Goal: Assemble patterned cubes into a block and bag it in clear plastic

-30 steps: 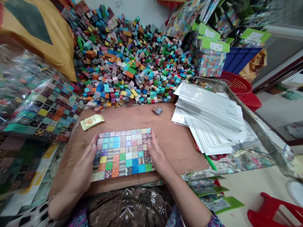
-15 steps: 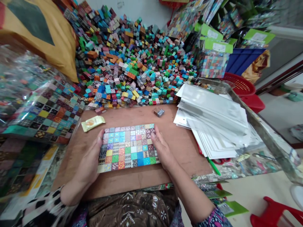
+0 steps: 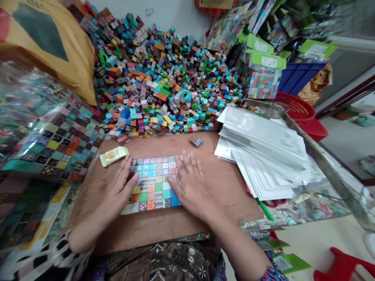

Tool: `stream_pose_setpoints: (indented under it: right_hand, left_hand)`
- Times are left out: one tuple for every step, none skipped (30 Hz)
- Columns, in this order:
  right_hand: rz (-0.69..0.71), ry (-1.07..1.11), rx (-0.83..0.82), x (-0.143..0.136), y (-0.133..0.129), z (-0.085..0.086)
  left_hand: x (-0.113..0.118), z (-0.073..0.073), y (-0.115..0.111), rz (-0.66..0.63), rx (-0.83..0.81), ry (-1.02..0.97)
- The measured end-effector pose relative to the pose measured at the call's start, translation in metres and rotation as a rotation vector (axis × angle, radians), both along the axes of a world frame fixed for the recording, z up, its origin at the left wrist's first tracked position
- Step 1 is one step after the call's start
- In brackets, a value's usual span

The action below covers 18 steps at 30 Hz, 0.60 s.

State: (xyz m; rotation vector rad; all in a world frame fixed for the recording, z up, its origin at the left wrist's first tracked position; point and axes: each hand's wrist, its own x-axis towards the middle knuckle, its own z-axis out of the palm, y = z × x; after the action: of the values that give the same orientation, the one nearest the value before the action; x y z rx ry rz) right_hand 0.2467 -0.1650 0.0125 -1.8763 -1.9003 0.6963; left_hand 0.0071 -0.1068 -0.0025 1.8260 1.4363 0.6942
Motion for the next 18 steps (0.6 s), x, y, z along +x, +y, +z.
stream_pose_setpoints:
  right_hand:
    - [0.058, -0.092, 0.026, -0.006, 0.001, 0.003]
    - [0.109, -0.168, 0.052, -0.012, 0.001, 0.005]
    - [0.153, -0.226, 0.076, -0.018, 0.002, 0.005]
    - [0.188, -0.271, 0.095, -0.023, 0.002, 0.004]
    - [0.214, -0.303, 0.108, -0.027, 0.003, 0.003]
    - [0.233, -0.325, 0.114, -0.030, 0.003, 0.000]
    - [0.245, -0.337, 0.115, -0.032, 0.003, -0.002]
    - [0.249, -0.338, 0.113, -0.033, 0.003, -0.004]
    - [0.250, -0.329, 0.109, -0.033, 0.003, -0.005]
    - [0.251, -0.305, 0.104, -0.032, 0.004, -0.005]
    - [0.250, -0.266, 0.101, -0.030, 0.004, -0.003]
    - [0.241, -0.212, 0.102, -0.026, 0.004, -0.001]
    - [0.214, -0.143, 0.112, -0.021, 0.004, 0.003]
    - [0.161, -0.065, 0.133, -0.015, 0.004, 0.006]
    - [0.084, 0.020, 0.157, -0.007, 0.003, 0.008]
    - [-0.027, 0.108, 0.184, 0.001, 0.003, 0.009]
    - [-0.144, 0.202, 0.196, 0.009, 0.003, 0.008]
    - [-0.256, 0.304, 0.174, 0.017, 0.003, 0.006]
  left_hand:
    - [0.001, 0.002, 0.004, -0.057, 0.073, 0.081]
    - [0.002, 0.004, 0.007, -0.111, 0.133, 0.163]
    - [0.003, 0.006, 0.010, -0.162, 0.178, 0.246]
    - [0.005, 0.008, 0.013, -0.215, 0.207, 0.331]
    - [0.006, 0.010, 0.015, -0.263, 0.227, 0.413]
    - [0.008, 0.012, 0.017, -0.305, 0.235, 0.485]
    - [0.009, 0.012, 0.018, -0.337, 0.238, 0.539]
    - [0.009, 0.013, 0.019, -0.356, 0.240, 0.570]
    - [0.010, 0.012, 0.019, -0.362, 0.240, 0.576]
    - [0.010, 0.012, 0.019, -0.351, 0.239, 0.557]
    - [0.009, 0.012, 0.018, -0.332, 0.233, 0.514]
    - [0.008, 0.013, 0.016, -0.301, 0.228, 0.448]
    - [0.006, 0.015, 0.015, -0.258, 0.224, 0.362]
    - [0.005, 0.017, 0.012, -0.201, 0.218, 0.263]
    - [0.003, 0.020, 0.010, -0.133, 0.202, 0.157]
    - [0.001, 0.022, 0.007, -0.054, 0.166, 0.044]
    - [-0.001, 0.024, 0.004, 0.032, 0.107, -0.075]
    - [-0.003, 0.025, 0.002, 0.115, 0.021, -0.196]
